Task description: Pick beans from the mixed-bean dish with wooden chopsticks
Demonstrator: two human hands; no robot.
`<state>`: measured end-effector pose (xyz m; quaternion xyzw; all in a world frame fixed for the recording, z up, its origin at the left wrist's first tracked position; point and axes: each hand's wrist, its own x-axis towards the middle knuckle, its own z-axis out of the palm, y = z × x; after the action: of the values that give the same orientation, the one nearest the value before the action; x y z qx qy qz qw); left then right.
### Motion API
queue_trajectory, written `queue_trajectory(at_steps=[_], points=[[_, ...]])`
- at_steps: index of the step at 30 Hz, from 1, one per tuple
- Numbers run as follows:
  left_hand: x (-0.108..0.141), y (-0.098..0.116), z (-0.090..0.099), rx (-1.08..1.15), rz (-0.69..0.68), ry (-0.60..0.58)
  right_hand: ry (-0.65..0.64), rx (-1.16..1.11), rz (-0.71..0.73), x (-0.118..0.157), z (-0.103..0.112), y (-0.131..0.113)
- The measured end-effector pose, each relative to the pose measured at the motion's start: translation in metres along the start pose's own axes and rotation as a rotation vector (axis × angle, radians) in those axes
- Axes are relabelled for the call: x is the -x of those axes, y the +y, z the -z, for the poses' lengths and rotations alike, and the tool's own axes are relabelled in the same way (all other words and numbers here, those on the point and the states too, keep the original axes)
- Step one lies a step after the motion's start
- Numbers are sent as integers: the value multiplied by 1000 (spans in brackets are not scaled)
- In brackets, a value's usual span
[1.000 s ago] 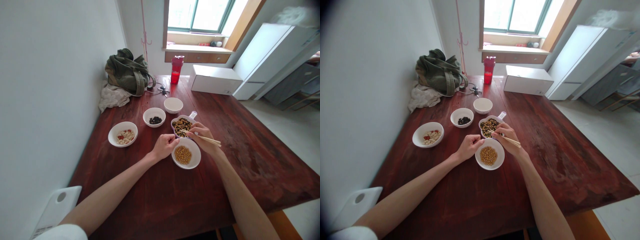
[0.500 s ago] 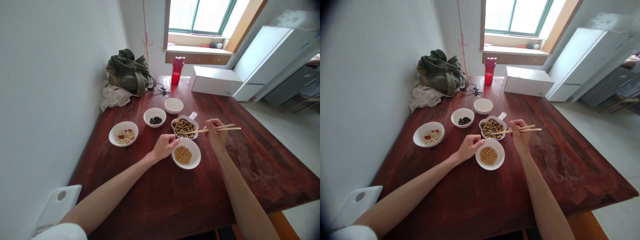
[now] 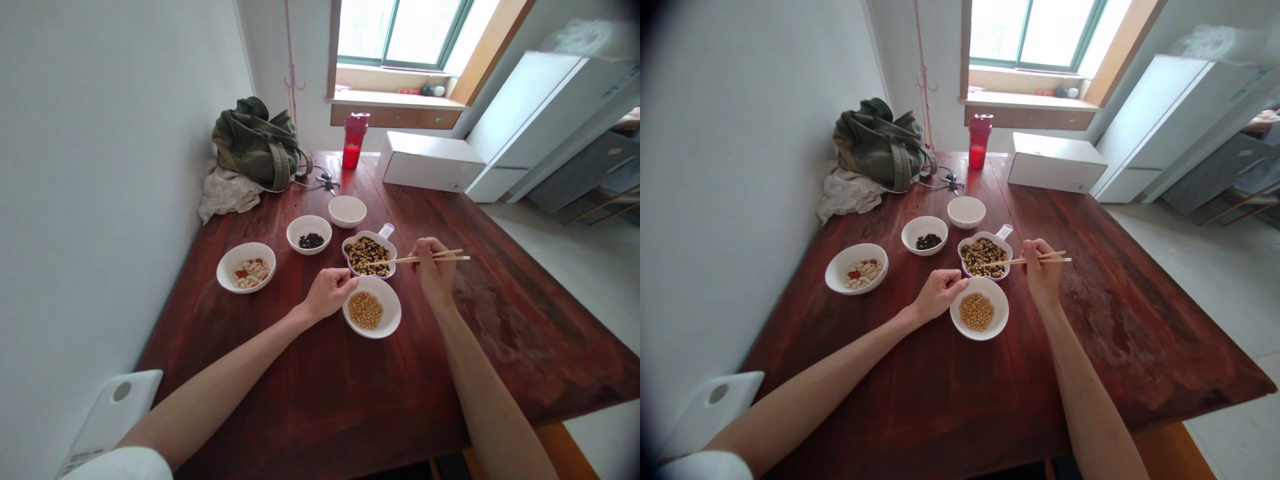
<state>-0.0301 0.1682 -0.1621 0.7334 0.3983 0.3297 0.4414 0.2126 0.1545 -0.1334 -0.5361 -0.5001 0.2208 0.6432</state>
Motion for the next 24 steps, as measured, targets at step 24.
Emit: queue_trajectory(at_steps=[24], points=[[1,0,-1,-11,1,0,-302,253,251,17,-13,-7]])
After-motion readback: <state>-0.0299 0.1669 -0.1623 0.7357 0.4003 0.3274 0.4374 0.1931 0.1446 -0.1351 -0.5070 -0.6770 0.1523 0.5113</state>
